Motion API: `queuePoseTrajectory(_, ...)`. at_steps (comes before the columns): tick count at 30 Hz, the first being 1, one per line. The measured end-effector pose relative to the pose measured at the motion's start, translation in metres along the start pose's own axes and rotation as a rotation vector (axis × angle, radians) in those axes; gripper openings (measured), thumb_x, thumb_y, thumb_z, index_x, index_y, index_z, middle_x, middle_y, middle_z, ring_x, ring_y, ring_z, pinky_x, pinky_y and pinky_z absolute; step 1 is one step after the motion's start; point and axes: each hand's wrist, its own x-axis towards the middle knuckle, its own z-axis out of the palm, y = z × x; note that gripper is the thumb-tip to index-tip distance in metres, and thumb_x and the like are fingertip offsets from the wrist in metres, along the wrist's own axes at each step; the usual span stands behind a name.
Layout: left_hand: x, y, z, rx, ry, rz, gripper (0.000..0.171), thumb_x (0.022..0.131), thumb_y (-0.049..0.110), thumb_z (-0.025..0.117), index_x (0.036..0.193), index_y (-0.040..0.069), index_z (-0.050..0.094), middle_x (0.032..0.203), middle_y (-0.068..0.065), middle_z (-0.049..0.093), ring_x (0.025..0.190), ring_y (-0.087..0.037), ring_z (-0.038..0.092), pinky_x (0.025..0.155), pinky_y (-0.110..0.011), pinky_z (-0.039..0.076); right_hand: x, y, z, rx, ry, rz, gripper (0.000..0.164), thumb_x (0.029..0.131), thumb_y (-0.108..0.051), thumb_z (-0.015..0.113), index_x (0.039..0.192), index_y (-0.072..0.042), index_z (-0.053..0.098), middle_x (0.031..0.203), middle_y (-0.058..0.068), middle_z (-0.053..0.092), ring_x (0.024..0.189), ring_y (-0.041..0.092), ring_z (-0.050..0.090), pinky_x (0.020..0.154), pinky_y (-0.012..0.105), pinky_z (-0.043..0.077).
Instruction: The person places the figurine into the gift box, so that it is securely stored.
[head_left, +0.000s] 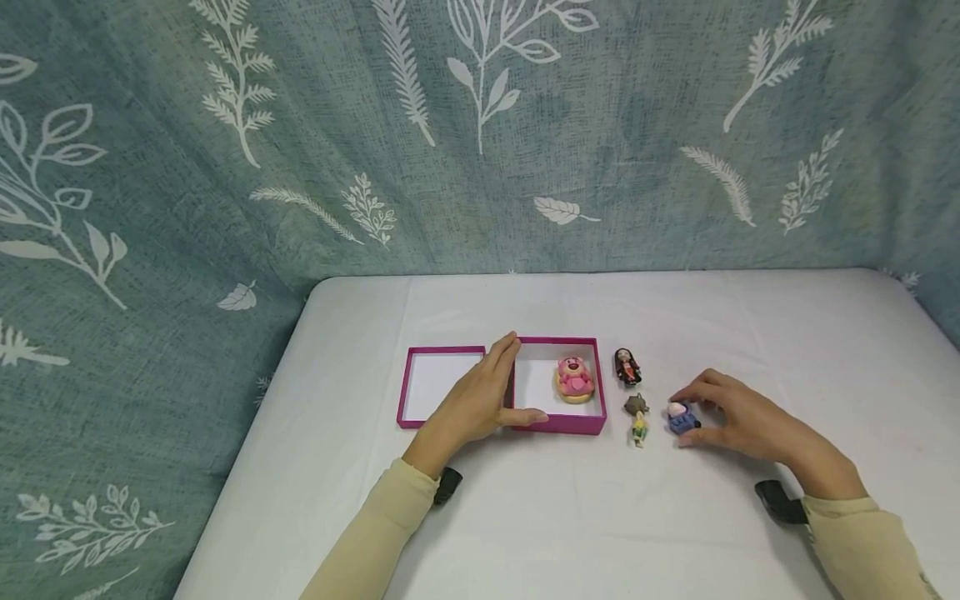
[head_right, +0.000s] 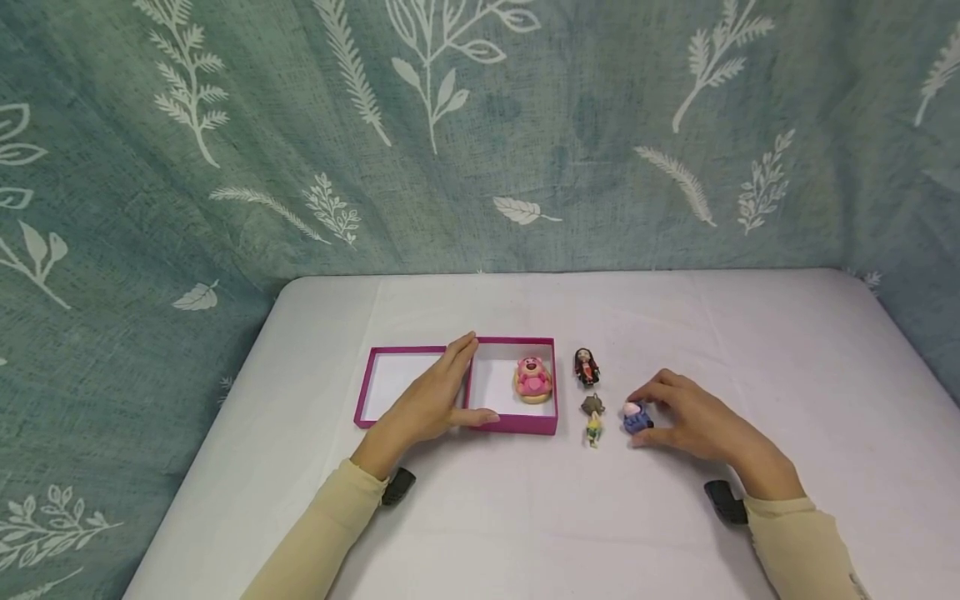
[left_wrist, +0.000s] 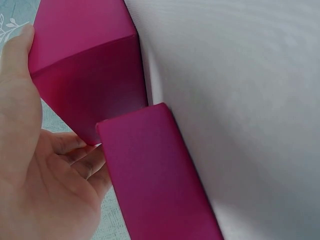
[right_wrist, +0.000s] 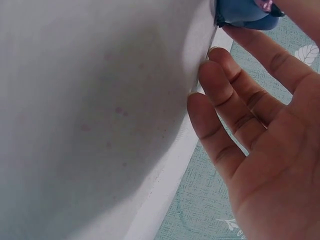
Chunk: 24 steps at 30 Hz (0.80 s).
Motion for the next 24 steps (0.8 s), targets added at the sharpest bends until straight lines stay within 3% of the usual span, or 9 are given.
queuePoseTrajectory(10,-0.0011,-0.0009,0.0001,0.002,0.006,0.008,0.112,0.079,0.064,0.069,0.156,0.002,0.016,0.163,-0.009,0.016,0.148,-0.023,0.027,0.118,-0.038,0.031,-0.0027,-0.0020,0.0006,-0.009,0.038,-0.027,0.052,0.071,-0.044,0.086,0.112,-0.016,0.071,0.104,-0.004,0.058,0.088,0.008,0.050,0.073,0.029,0.047)
queuePoseTrajectory(19,-0.0016,-0.0009,0.0000,0.003,0.007,0.009,0.112,0.079,0.064,0.070,0.156,0.002,0.017,0.163,-0.009,0.017,0.148,-0.022,0.028,0.117,-0.037,0.032,-0.0027,-0.0004,0.0001,-0.006,-0.016,-0.019,0.054,0.074,-0.043,0.084,0.117,-0.015,0.069,0.106,-0.003,0.058,0.090,0.010,0.049,0.074,0.031,0.047)
queuePoseTrajectory(24,-0.0016,-0.0004,-0.0006,0.000,0.009,0.010,0.112,0.078,0.065,0.070,0.156,0.002,0.018,0.163,-0.009,0.017,0.148,-0.022,0.027,0.117,-0.037,0.032,-0.0018,-0.0002,0.0013,-0.001,-0.006,-0.001,0.051,0.075,-0.041,0.083,0.117,-0.016,0.069,0.104,-0.005,0.057,0.087,0.007,0.048,0.072,0.028,0.045)
